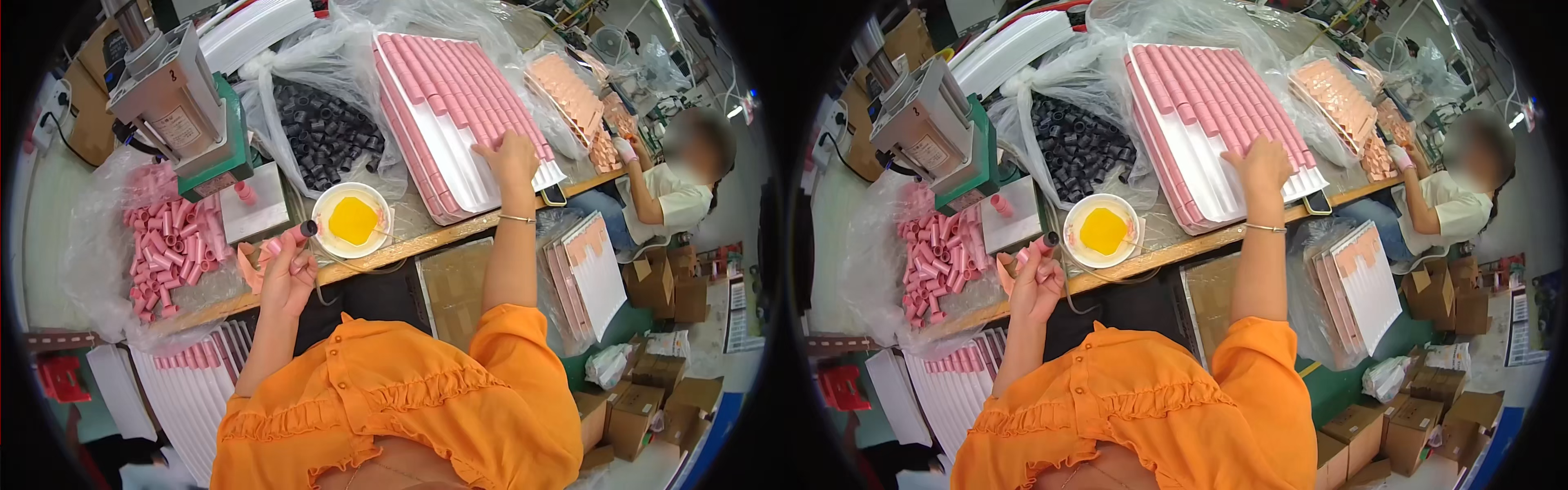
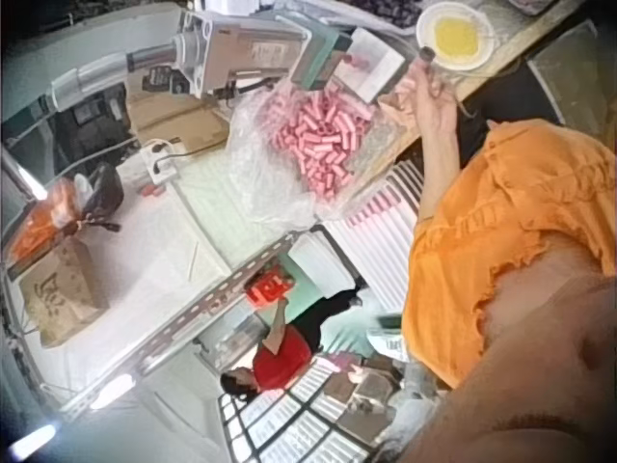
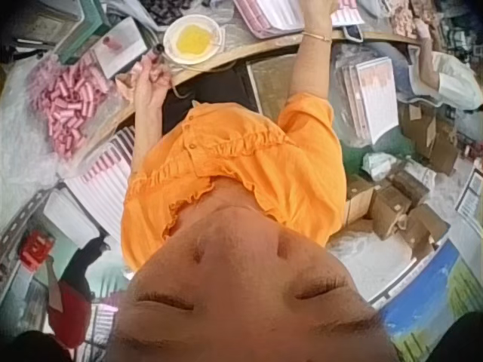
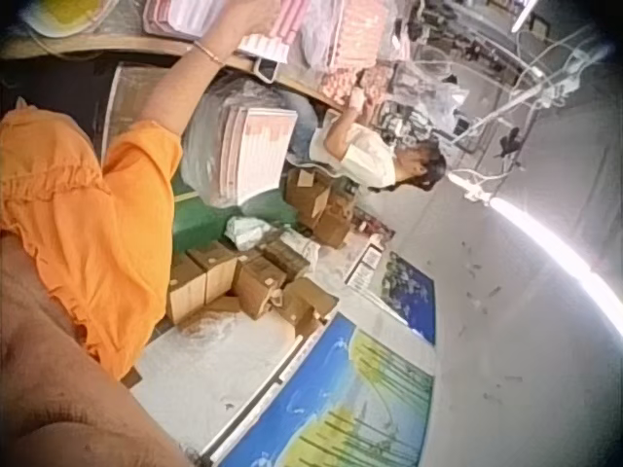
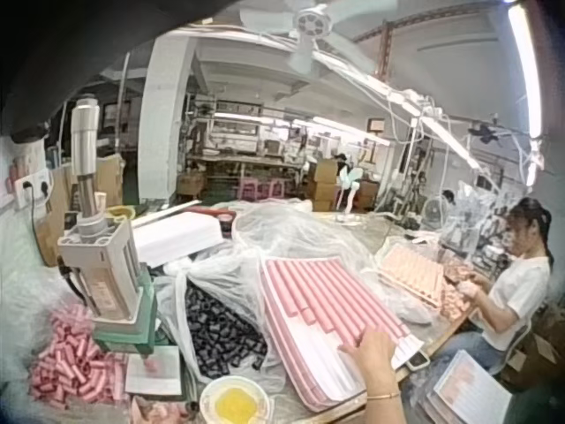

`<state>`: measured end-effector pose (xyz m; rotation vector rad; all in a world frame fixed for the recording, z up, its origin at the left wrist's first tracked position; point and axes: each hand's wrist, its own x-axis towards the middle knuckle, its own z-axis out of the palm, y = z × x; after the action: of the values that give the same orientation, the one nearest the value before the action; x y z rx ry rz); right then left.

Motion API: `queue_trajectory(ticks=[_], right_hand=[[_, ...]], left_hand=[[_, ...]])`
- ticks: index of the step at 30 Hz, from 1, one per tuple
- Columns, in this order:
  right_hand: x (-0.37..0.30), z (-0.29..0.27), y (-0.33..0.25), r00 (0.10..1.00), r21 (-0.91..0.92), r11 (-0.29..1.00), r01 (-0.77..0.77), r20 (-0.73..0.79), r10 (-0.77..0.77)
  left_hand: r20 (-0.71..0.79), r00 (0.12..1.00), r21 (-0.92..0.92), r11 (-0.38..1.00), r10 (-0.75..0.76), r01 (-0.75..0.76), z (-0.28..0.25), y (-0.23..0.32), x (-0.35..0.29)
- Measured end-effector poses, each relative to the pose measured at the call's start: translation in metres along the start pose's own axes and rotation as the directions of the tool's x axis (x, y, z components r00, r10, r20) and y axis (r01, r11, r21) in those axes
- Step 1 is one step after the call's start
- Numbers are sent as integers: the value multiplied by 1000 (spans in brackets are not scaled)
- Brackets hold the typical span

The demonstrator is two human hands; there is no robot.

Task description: Manually assemble small pink and black plastic components using a small press and adhesive.

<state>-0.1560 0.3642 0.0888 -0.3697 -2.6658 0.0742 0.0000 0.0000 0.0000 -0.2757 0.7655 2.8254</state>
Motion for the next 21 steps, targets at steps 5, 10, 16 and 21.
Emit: queue_trajectory(ticks=[5,10,16,21], right_hand=[[2,17,23,997,143,989,25,-73,-14],[-65,-28,-39,999,667,744,25,18,-50],[-155,-37,-157,701,784,394,479,-72,-709],[-160,-29,-185,575,646,368,669,-137,-807]], left_hand=[[-24,985,256,954,170,-158,20,3,2],[-141,936,420,876,322,-238,15,14,-6],[1,863,599,690,506,-405,-3,17,-14],[76,850,664,609,521,-433,12,40,-27]])
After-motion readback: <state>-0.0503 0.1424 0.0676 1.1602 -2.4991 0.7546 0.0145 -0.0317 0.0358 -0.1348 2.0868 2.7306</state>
